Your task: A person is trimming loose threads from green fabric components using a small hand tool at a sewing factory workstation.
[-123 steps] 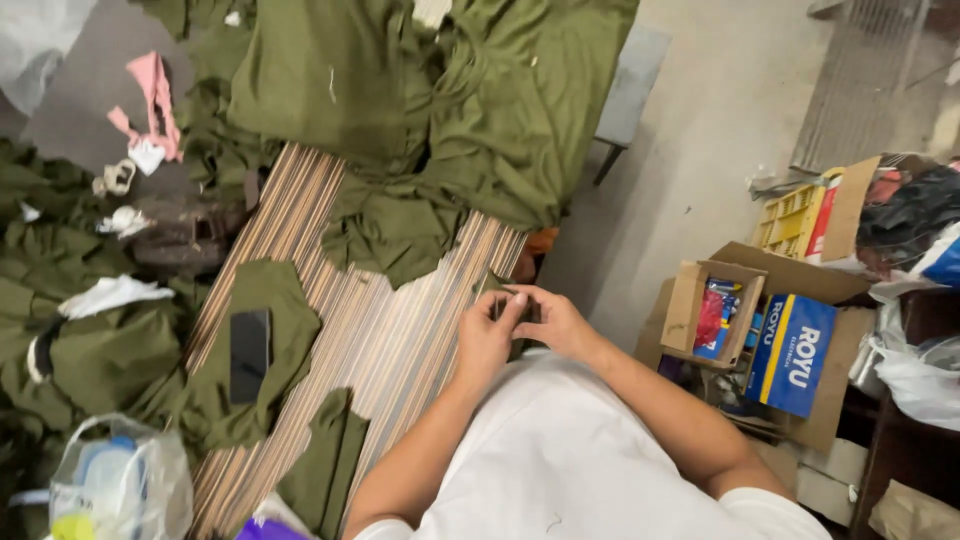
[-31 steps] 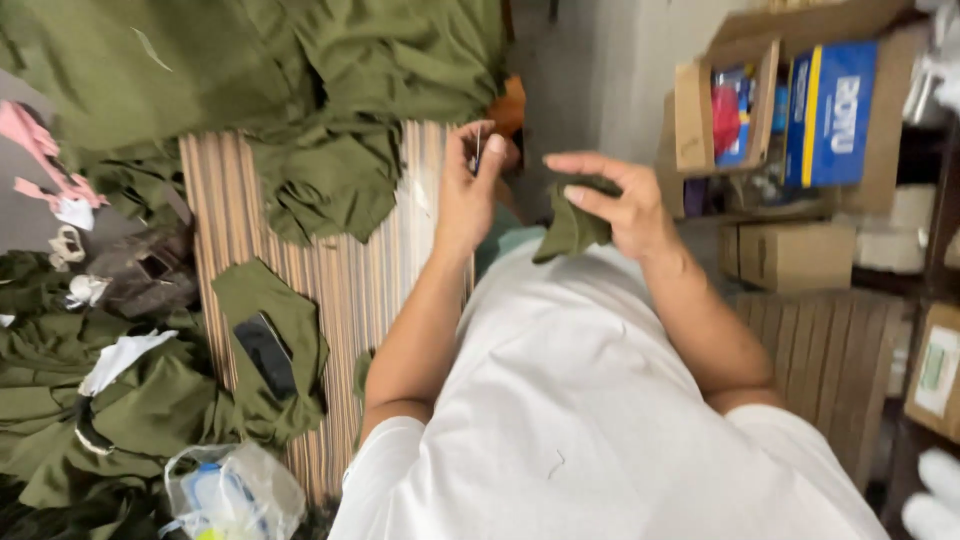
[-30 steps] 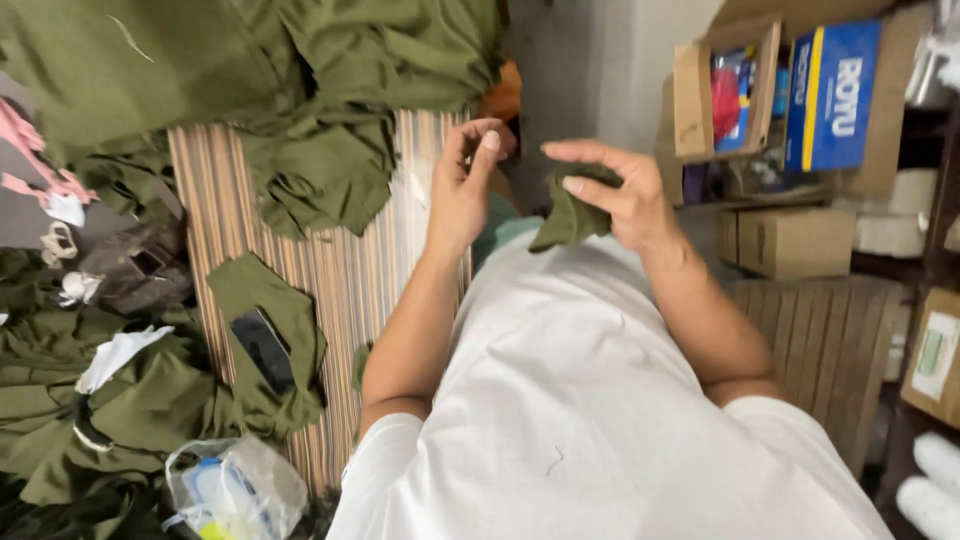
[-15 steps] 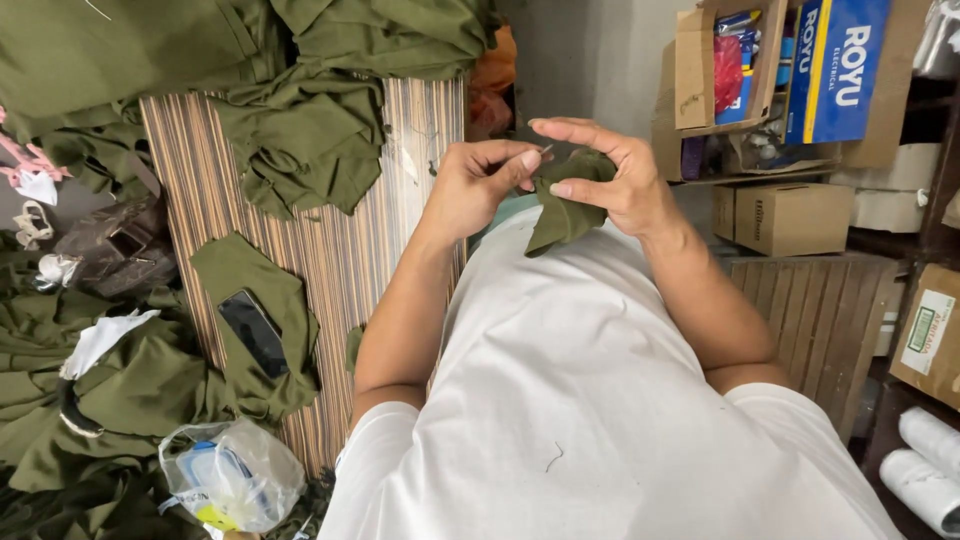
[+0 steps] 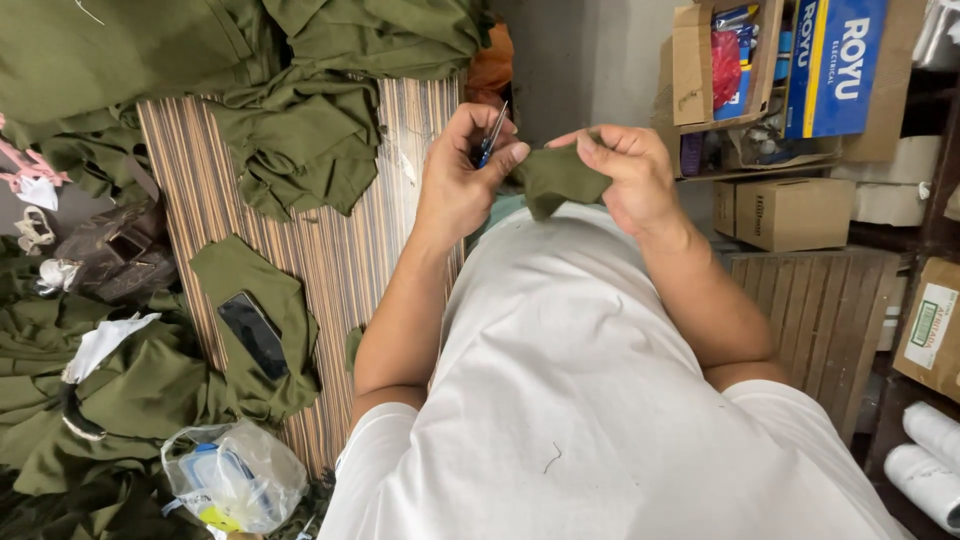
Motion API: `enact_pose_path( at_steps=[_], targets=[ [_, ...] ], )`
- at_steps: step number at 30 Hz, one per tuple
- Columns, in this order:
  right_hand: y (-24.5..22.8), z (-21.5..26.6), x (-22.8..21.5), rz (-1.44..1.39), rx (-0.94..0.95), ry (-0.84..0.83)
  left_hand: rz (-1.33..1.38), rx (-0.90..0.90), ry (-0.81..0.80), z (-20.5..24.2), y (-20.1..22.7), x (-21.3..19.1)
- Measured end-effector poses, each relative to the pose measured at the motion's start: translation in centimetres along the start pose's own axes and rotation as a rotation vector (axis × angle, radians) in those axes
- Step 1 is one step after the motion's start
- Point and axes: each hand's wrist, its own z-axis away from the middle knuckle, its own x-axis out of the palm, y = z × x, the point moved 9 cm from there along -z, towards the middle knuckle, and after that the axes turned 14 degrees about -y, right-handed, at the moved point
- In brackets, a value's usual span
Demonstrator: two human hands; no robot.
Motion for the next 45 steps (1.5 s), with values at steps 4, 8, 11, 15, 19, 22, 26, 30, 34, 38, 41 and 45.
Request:
enact_pose_path(
  at_steps=[4,8,11,15,19,22,26,30,34,38,41,45],
  targets=[
    [0.2,-0.2,0.4,-0.145,0.063,0.053,-0.113,-0.012,0.038,-0.1,1.3,0.4],
    [1.6,-0.6,-2.2,-0.150,0.049,0.083,-0.383,0.045,0.180,1.5,5.5,1.3],
    [0.6,-0.5,-0.8,-0.168,0.041,0.073,-0.439,0.131,0.144,2.5,6.7,4.1],
    [0.2,0.0,0.5,-0.197,0.046,0.069,-0.534,0.217,0.154,3.0,4.8,6.3],
    [-0.1,0.0,0.6,-0.192,0.048,0.047,-0.581,0.255,0.192,3.3,4.2,6.6],
    [0.2,0.0,0.2,-0.216,0.048,0.067,-0.600,0.267,0.203,3.2,4.1,6.6],
    [0.5,0.0,0.2,-0.214,0.050,0.062,-0.597,0.276,0.210,3.2,4.2,6.6],
    [0.2,0.0,0.4,-0.205,0.035,0.056,-0.604,0.258,0.215,3.0,3.9,6.6],
    [-0.3,0.0,0.9,-0.200,0.016,0.054,-0.602,0.255,0.210,2.9,4.0,6.5],
    [-0.4,0.1,1.1,-0.199,0.011,0.059,-0.596,0.238,0.204,2.9,3.8,6.5],
    [0.0,0.1,0.8,-0.198,0.007,0.057,-0.593,0.225,0.201,2.9,3.6,6.5],
    [0.4,-0.1,0.3,-0.171,-0.014,0.033,-0.598,0.217,0.205,2.8,3.6,6.6]
  ],
)
